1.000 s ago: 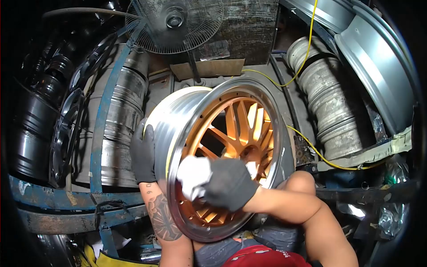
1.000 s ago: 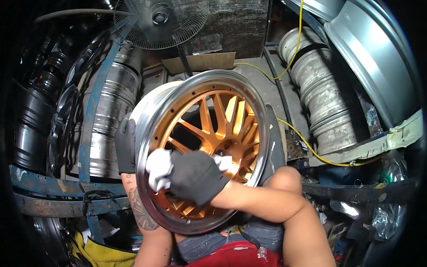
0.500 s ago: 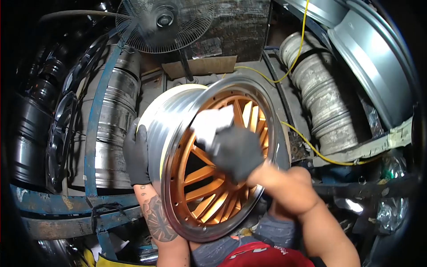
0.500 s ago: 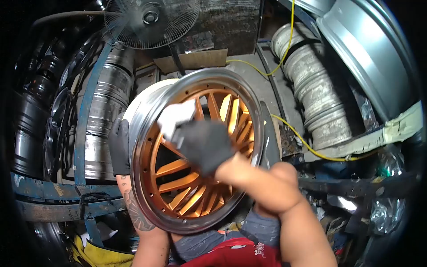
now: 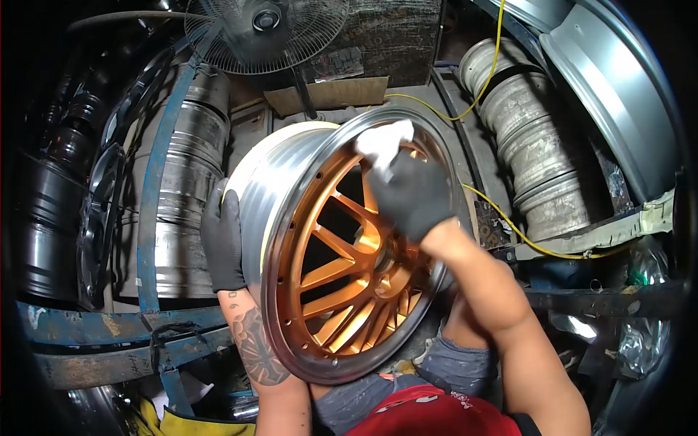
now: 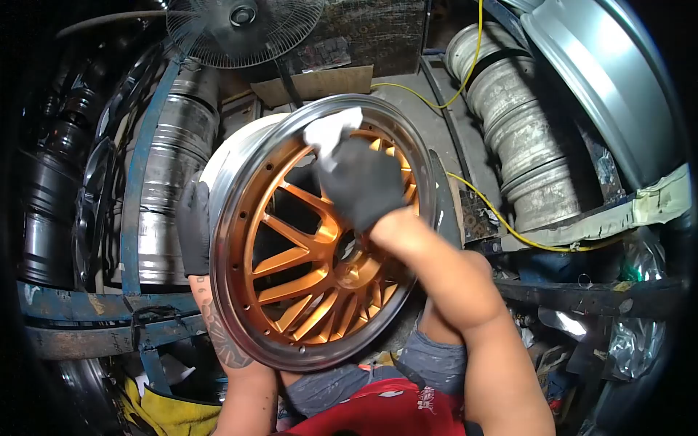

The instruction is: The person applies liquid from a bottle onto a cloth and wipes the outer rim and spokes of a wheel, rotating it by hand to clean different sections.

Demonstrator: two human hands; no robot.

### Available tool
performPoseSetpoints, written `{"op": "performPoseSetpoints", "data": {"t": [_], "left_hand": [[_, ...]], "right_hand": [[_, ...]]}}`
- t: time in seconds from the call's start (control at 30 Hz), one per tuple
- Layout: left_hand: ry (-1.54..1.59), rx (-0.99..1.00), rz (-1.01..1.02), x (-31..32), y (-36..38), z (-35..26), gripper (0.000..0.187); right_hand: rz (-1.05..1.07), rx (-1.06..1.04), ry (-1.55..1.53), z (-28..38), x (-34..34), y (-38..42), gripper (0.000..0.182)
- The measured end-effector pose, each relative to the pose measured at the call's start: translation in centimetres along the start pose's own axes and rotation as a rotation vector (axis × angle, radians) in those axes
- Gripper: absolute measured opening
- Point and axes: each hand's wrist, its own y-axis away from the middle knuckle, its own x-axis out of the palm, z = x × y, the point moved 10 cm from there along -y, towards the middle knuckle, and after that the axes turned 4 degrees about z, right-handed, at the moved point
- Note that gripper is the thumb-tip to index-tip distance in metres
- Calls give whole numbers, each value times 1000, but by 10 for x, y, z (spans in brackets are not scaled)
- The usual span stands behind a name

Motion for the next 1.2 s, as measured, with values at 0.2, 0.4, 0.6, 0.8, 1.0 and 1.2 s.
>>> {"op": "performPoseSetpoints", "data": {"t": [0.2,0.4,0.6,0.8,1.0,1.2], "left_hand": [[-97,81,2,-1,1,1,42],[-55,113,-17,4,-4,-2,39],[20,38,-36,3,-1,2,39],[284,-64,-107,9,13,5,39],[-74,124,30,4,0,1,41],[-204,131,50,1,-4,23,45]], "right_hand": [[141,98,187,-5,11,0,15],[-32,-359,111,83,23,41,24],[48,-336,66,81,18,33,22],[33,-237,63,43,15,12,27],[40,-422,-167,74,22,37,31],[112,-380,-79,86,43,53,26]]}}
